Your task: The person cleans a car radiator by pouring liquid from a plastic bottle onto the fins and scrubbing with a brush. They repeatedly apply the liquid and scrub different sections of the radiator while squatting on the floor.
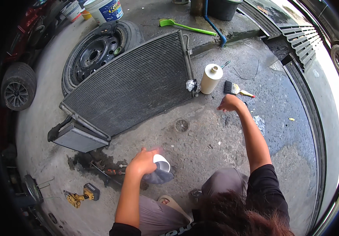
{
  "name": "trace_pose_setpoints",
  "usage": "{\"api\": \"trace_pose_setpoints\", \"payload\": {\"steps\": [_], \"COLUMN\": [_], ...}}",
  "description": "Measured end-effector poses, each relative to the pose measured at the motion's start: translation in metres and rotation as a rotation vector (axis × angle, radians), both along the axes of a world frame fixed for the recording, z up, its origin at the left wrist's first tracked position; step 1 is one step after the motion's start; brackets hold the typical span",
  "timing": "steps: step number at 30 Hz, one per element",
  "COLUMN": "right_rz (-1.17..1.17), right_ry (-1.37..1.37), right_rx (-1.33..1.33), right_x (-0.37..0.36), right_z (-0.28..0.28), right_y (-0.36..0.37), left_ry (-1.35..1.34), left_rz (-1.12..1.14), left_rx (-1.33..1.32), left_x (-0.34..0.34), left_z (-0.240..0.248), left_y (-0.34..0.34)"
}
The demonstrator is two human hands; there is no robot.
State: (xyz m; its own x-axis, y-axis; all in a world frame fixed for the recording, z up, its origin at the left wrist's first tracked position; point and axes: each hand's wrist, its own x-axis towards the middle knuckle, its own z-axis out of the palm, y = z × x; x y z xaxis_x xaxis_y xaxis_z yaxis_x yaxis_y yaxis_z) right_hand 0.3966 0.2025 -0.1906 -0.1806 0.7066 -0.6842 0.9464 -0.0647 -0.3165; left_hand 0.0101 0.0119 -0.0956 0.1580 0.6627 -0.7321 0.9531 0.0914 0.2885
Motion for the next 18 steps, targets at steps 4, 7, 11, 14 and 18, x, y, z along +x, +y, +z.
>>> {"api": "trace_pose_setpoints", "payload": {"steps": [4,7,11,14,18], "right_rz": [-0.693,-0.625,-0.624,-0.669,-0.601], "right_ry": [0.436,0.531,0.697,0.749,0.725], "right_rx": [0.583,0.946,0.987,1.026,0.952], "right_x": [0.015,-0.003,-0.029,-0.039,-0.04], "right_z": [-0.052,-0.066,-0.074,-0.071,-0.059], "right_y": [0.015,0.034,0.048,0.048,0.038], "left_ry": [-0.006,0.004,0.036,0.032,-0.035], "left_rz": [0.044,0.059,0.115,0.108,0.064], "left_rx": [-0.052,-0.007,0.047,0.029,0.01], "left_x": [0.0,-0.004,-0.014,-0.012,-0.011], "left_z": [0.038,0.039,0.042,0.055,0.052], "left_y": [-0.006,-0.01,-0.019,-0.024,-0.037]}}
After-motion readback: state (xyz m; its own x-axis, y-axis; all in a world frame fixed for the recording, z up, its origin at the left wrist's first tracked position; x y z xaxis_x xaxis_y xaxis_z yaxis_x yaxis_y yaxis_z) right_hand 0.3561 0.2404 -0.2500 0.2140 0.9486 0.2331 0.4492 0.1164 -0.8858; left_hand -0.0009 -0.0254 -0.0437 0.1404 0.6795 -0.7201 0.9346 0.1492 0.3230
